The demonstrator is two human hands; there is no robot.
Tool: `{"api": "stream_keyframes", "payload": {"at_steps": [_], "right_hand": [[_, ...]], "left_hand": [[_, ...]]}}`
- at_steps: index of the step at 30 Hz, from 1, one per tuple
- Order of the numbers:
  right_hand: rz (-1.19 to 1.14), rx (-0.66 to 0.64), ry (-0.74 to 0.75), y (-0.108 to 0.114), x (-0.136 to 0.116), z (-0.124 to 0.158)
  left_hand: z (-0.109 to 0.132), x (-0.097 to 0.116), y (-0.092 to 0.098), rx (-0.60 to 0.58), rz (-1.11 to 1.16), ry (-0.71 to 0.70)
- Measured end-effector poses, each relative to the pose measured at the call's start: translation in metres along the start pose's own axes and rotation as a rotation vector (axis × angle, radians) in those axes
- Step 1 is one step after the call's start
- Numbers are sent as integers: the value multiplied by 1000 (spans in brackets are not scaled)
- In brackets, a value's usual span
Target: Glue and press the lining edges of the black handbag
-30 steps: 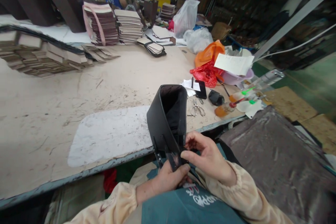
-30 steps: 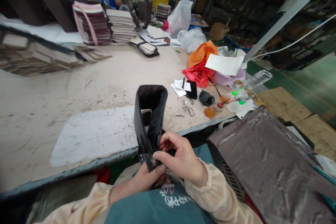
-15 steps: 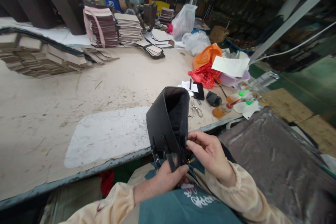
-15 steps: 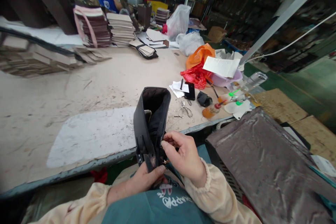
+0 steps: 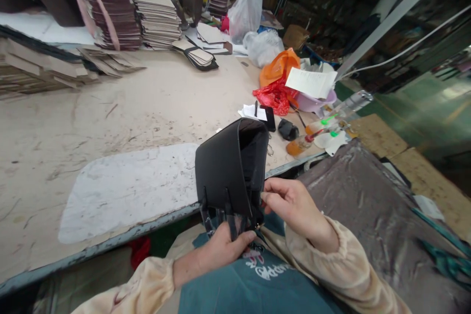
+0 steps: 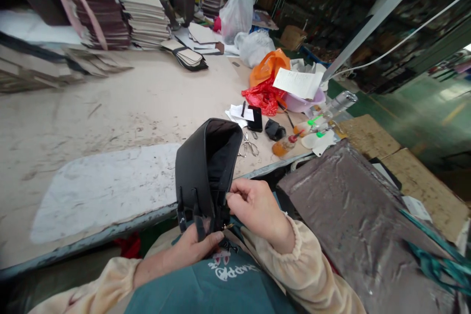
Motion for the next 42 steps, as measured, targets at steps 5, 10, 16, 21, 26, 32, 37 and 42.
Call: {"api": "stream_keyframes", "payload": {"at_steps": [5,10,16,21,26,32,37,42], "right_hand": [[124,13,14,1,-2,3],[331,145,102,5,-9,7],[361,200,160,7,-8,7],[318,239,196,8,-6,9],[17,125,78,1,15,7],[-329,13,80,-2,28,4],[-377,33,38,0,36,2],[-248,61,83,2,33,6]], "left_hand": [[-2,5,-3,-25,-53,-73],[-3,-2,-3,-14,-96,-50],[-4,-3,-6,-30,-81,-40],[-4,-1,-8,-31,-75,-79],[-3,-3,-6,-3,-77,-72],[-1,-9,-5,25,-100,-48],[-2,-13,-7,5,-81,-34],[-3,-13,-5,24,-81,-9]]}}
Point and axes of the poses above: each hand's wrist, its own z-axis away from the middle knuckle, its own y-axis out of the back of the hand, x = y × z, the point moved 8 cm from there along -z, towards the middle knuckle, and after that the axes turned 7 degrees about -x, right-handed, at the moved point
